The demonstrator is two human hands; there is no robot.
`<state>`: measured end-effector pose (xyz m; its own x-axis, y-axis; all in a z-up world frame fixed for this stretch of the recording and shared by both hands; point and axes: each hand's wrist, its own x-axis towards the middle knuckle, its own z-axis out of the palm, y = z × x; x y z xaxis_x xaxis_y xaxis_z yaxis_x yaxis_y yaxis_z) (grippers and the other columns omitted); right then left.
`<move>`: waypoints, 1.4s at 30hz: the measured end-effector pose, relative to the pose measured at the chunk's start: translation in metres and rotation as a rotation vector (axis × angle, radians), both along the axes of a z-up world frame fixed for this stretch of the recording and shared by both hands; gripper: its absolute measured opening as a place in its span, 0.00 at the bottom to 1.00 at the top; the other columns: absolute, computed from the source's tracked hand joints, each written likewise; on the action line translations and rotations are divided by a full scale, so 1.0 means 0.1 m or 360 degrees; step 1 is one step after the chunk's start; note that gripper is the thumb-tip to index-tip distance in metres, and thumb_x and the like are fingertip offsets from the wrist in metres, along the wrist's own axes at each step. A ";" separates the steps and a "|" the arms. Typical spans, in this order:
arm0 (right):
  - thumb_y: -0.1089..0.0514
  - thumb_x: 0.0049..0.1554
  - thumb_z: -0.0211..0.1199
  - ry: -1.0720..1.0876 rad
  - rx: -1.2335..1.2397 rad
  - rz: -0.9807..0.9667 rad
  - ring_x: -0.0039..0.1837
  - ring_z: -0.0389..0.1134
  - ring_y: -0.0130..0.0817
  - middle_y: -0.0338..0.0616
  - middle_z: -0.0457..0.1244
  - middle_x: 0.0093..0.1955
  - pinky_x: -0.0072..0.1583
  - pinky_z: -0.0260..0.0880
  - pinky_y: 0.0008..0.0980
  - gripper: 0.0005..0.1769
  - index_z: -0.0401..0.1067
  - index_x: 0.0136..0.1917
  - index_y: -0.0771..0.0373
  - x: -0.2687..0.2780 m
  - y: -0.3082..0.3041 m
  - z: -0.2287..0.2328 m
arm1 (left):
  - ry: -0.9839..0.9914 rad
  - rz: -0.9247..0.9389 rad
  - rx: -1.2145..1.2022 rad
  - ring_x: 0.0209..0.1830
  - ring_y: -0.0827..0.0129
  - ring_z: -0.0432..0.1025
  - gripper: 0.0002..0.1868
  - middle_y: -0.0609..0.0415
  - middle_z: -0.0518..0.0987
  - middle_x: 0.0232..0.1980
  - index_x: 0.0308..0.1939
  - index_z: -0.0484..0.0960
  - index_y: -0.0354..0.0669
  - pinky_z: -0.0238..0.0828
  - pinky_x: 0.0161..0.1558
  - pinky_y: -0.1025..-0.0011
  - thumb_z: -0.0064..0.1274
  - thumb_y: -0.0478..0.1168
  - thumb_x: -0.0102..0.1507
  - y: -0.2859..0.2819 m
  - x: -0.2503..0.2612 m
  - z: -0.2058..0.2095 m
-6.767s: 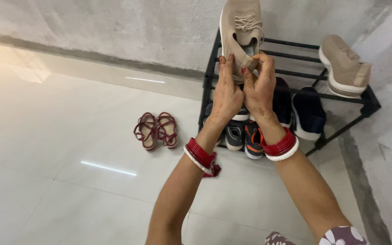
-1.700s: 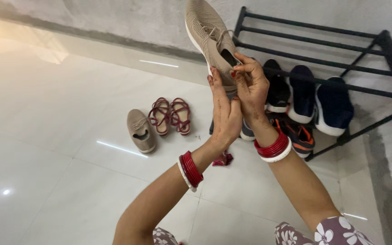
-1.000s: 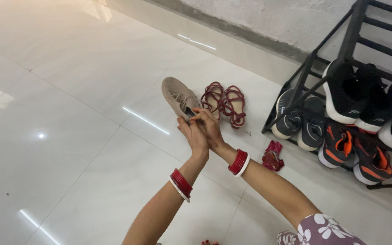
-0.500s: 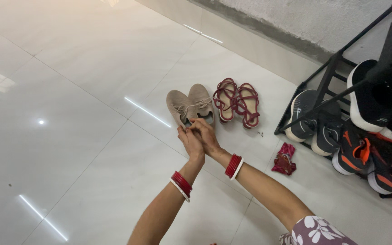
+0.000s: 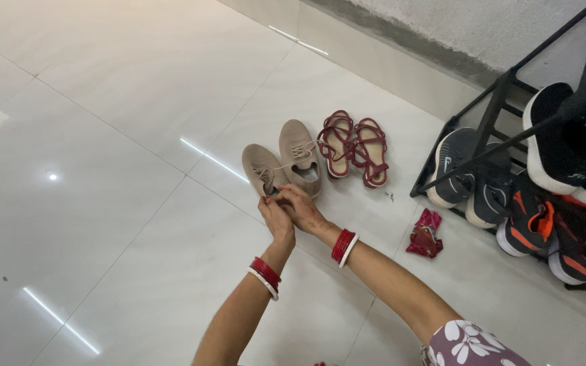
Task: The person removes several pairs of shoes from a black metal shoe rack and places them on the floor. Then, using a small cloth, the person wipes the bars and shelves of the empty rack.
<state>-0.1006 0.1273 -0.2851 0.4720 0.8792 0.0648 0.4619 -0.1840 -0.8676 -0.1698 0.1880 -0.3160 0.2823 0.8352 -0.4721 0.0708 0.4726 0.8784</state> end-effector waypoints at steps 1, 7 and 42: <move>0.62 0.58 0.61 -0.0058 -0.0023 0.0022 0.72 0.62 0.50 0.54 0.59 0.69 0.68 0.66 0.40 0.13 0.72 0.57 0.64 -0.02 -0.03 -0.02 | -0.0002 -0.0006 -0.0053 0.73 0.53 0.62 0.32 0.42 0.63 0.75 0.75 0.56 0.40 0.60 0.70 0.62 0.32 0.53 0.70 0.01 -0.02 -0.05; 0.55 0.55 0.67 -0.0395 -0.0129 -0.0110 0.64 0.62 0.58 0.59 0.57 0.63 0.65 0.64 0.48 0.34 0.57 0.68 0.69 -0.11 -0.22 -0.12 | 0.0590 0.0048 -0.0208 0.74 0.47 0.55 0.35 0.42 0.55 0.77 0.75 0.55 0.39 0.60 0.68 0.57 0.39 0.55 0.70 -0.01 -0.03 -0.30; 0.64 0.58 0.60 -0.0666 -0.0140 -0.0558 0.75 0.58 0.53 0.56 0.55 0.74 0.73 0.60 0.43 0.31 0.59 0.73 0.66 1.05 -2.22 1.22 | -0.0598 -0.0947 0.0578 0.68 0.55 0.68 0.25 0.38 0.73 0.69 0.70 0.67 0.30 0.64 0.67 0.65 0.38 0.38 0.70 -1.94 1.44 0.76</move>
<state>0.0047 -0.0951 -0.1634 0.6872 0.6845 0.2433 0.6621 -0.4523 -0.5975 -0.0256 -0.0056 -0.2400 0.8163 0.5774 0.0169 -0.1105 0.1275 0.9857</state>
